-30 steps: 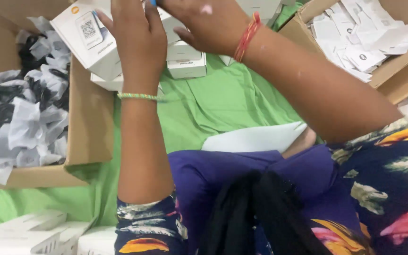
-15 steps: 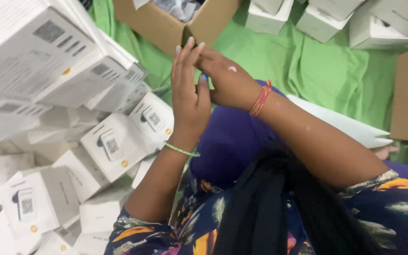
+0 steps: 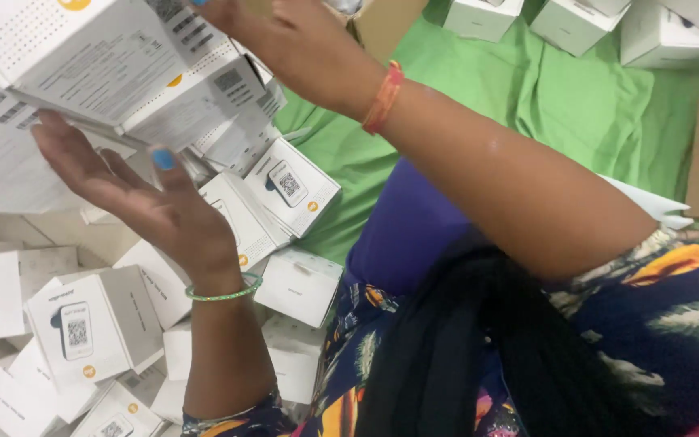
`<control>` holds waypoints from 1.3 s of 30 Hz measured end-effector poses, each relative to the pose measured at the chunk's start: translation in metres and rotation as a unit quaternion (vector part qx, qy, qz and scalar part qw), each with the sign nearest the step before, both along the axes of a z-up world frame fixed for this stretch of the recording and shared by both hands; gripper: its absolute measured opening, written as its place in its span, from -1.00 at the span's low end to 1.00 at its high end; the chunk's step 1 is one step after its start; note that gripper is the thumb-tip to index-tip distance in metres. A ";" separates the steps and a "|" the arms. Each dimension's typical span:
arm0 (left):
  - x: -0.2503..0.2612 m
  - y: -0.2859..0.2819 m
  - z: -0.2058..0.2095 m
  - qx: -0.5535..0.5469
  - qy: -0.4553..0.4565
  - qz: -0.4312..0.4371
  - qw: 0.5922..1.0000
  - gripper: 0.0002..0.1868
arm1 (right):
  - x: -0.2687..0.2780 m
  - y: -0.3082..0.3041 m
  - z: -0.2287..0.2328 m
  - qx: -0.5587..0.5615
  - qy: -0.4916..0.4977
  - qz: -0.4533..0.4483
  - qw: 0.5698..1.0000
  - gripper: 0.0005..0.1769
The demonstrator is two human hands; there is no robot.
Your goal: The person assembles cardboard product boxes and organizes them for packing.
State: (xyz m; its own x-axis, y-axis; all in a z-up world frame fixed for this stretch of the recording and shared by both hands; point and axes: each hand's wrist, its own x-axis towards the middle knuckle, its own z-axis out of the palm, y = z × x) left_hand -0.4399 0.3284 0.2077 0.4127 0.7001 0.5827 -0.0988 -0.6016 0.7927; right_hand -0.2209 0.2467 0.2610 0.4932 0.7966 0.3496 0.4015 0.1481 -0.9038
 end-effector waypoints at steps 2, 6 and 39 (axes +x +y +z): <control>0.011 0.007 0.003 0.001 -0.014 -0.005 1.000 -0.17 | 0.004 0.026 -0.007 -0.032 -0.042 -0.021 0.998 -0.38; 0.031 -0.004 0.028 -0.044 -0.059 -0.023 0.997 -0.15 | 0.012 0.061 -0.026 0.124 0.023 0.063 0.990 -0.32; 0.373 -0.303 -0.060 -0.348 0.066 -0.546 0.760 -0.52 | 0.131 -0.491 -0.107 0.240 0.409 -0.282 0.834 -0.01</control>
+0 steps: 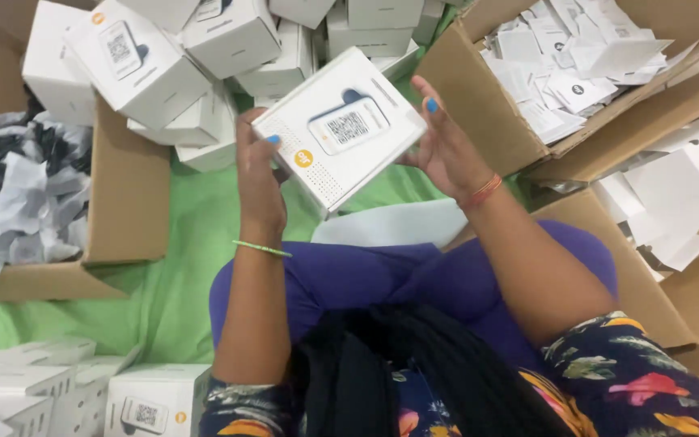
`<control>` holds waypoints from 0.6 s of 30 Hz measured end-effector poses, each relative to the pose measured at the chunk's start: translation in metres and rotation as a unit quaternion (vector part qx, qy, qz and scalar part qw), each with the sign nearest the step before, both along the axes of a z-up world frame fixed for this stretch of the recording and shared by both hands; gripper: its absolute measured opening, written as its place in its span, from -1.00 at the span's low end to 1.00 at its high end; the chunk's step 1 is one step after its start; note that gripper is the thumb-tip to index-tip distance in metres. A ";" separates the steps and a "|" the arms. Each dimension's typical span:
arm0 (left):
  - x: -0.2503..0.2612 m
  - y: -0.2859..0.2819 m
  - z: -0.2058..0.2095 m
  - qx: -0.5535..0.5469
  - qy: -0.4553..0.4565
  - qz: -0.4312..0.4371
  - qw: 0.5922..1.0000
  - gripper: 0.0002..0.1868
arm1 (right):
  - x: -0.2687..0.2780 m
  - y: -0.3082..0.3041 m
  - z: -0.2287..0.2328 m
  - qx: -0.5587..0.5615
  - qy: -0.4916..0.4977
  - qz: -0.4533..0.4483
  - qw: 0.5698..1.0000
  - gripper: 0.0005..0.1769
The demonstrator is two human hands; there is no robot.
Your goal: The person assembles cardboard product boxes and organizes them for packing.
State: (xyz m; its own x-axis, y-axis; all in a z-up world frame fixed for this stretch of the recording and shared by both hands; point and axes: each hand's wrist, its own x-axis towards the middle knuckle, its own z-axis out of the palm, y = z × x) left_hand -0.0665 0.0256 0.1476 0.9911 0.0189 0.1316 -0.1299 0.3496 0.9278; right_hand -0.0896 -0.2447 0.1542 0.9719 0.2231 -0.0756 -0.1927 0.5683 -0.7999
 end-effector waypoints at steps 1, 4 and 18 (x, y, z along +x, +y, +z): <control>0.012 -0.010 -0.016 0.018 0.014 -0.049 0.999 -0.51 | 0.007 -0.013 -0.015 -0.015 0.026 0.007 1.000 0.03; 0.038 -0.034 -0.056 -0.086 0.040 -0.020 0.995 -0.48 | 0.042 -0.026 -0.077 -0.135 0.034 -0.004 0.990 0.06; 0.041 -0.065 -0.118 0.632 -0.027 -0.167 0.756 0.21 | 0.063 -0.001 -0.166 -0.197 0.261 -0.080 0.942 0.21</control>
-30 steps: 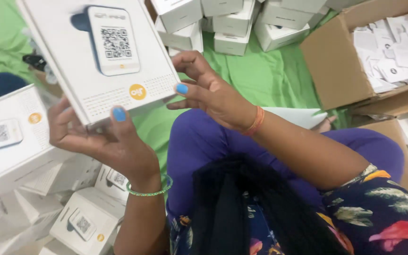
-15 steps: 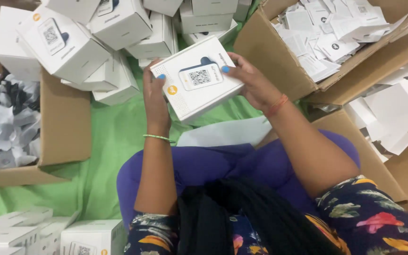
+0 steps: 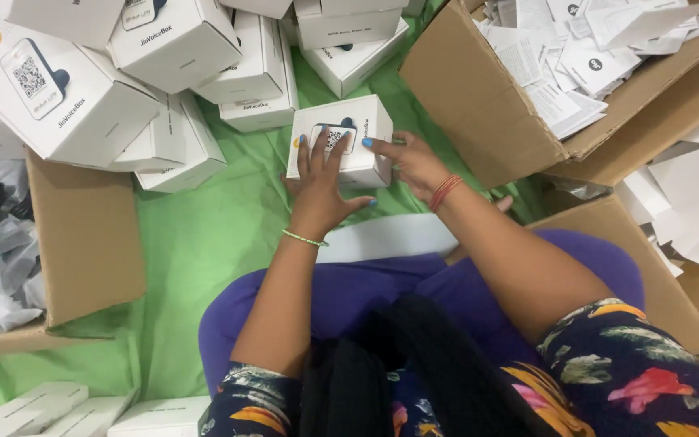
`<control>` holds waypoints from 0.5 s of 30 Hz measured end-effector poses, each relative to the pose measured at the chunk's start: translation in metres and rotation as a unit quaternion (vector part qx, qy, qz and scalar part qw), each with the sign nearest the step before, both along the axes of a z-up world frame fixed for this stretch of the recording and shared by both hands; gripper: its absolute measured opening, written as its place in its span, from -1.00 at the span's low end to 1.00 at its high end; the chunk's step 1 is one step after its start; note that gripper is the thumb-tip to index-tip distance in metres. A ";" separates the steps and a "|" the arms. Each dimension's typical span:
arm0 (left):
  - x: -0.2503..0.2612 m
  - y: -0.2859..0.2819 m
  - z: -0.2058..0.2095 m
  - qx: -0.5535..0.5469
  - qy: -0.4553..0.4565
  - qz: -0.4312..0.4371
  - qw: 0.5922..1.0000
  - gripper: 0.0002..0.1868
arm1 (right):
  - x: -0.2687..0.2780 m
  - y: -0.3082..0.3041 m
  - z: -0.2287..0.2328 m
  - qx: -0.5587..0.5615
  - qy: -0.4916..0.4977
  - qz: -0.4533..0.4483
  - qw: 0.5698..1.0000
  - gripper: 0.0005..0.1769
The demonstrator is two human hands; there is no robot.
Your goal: The person assembles cardboard product boxes and organizes them for packing.
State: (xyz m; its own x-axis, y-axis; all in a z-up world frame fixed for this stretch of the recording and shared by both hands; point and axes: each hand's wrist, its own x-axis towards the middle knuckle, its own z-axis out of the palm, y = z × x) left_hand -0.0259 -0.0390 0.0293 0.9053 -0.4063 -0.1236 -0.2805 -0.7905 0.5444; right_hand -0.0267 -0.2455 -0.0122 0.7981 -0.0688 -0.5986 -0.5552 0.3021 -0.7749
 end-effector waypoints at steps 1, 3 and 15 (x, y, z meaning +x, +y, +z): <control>-0.002 0.000 -0.008 -0.005 -0.021 0.005 1.000 0.21 | -0.002 -0.002 -0.007 -0.022 0.000 0.018 1.000 0.16; -0.001 -0.001 -0.010 0.015 -0.018 0.014 1.000 0.15 | -0.006 0.001 -0.001 -0.040 0.006 0.033 0.999 0.12; 0.005 0.003 -0.050 -0.003 -0.085 -0.023 0.996 0.09 | -0.013 -0.010 -0.016 -0.105 0.001 -0.003 0.995 0.00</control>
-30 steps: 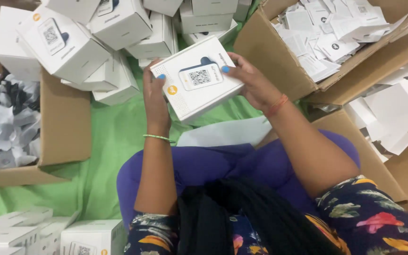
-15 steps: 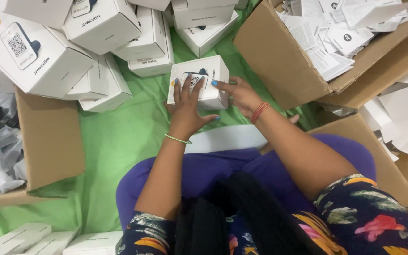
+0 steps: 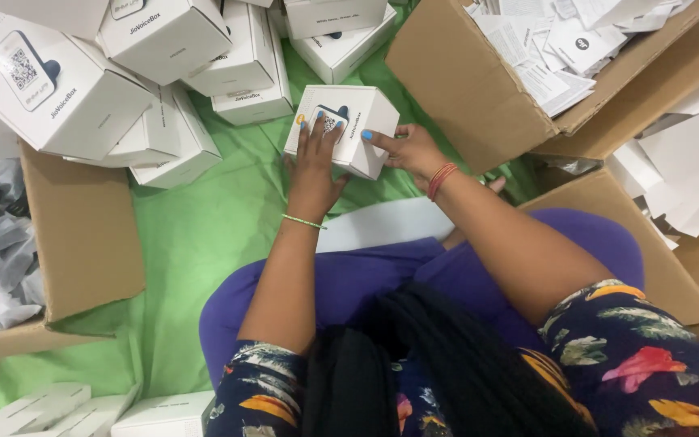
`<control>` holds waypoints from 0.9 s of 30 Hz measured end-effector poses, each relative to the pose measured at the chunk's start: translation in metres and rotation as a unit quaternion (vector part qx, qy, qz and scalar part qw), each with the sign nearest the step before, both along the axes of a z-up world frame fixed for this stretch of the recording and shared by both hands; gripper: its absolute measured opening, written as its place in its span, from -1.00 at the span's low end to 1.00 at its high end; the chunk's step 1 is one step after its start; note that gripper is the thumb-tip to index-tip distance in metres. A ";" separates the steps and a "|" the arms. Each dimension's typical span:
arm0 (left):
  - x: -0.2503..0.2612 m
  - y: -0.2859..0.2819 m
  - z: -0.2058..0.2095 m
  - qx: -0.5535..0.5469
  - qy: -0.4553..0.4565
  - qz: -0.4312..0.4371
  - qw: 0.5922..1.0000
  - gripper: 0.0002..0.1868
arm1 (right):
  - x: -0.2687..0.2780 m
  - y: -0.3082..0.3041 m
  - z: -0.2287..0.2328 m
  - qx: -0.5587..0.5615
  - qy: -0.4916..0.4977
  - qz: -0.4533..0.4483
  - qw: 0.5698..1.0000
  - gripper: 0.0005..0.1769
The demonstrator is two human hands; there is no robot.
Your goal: The person assembles cardboard product boxes and organizes them for packing.
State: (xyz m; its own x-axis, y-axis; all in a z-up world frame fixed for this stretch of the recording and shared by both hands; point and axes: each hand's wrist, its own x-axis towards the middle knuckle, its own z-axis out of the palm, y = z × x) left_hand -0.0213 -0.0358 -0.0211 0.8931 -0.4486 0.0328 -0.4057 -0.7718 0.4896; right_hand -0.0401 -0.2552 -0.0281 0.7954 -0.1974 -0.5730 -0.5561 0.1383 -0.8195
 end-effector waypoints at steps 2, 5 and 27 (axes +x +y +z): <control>-0.001 0.000 -0.001 0.010 -0.009 -0.003 1.000 0.12 | -0.003 0.003 0.000 -0.004 -0.004 -0.005 1.000 -0.02; -0.001 -0.001 0.000 -0.103 -0.031 -0.027 0.994 0.18 | -0.006 0.012 0.008 -0.026 -0.009 -0.022 0.999 -0.13; -0.011 -0.015 0.034 -0.085 0.014 -0.079 0.993 0.05 | -0.021 -0.011 0.083 0.115 -0.107 0.072 0.985 -0.52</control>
